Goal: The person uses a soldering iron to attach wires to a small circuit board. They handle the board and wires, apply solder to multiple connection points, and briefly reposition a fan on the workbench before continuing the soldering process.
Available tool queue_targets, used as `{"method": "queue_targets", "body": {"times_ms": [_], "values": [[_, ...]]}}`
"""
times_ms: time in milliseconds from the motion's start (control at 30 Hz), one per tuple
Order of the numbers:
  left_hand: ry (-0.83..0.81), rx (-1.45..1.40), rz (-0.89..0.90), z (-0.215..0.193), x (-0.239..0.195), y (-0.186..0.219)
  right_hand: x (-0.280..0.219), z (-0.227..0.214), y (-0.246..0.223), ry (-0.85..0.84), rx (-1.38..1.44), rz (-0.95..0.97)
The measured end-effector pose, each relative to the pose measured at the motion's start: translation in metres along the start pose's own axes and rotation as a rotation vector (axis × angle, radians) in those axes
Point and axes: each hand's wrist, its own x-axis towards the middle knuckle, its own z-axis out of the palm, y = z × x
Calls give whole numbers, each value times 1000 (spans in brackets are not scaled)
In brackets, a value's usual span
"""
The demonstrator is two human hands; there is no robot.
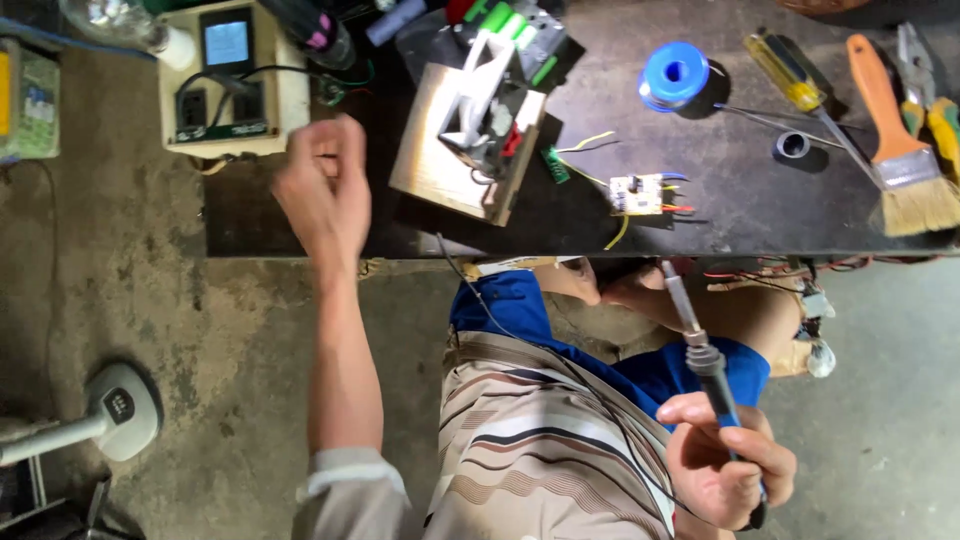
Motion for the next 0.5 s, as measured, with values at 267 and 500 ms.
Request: {"method": "queue_targets", "body": {"times_ms": [267,500], "values": [[-180,238,-358,40,50,-12,0,2,4,-26,-113,18],[267,272,26,47,50,-23,3,10,-3,-29,-230,21]]}}
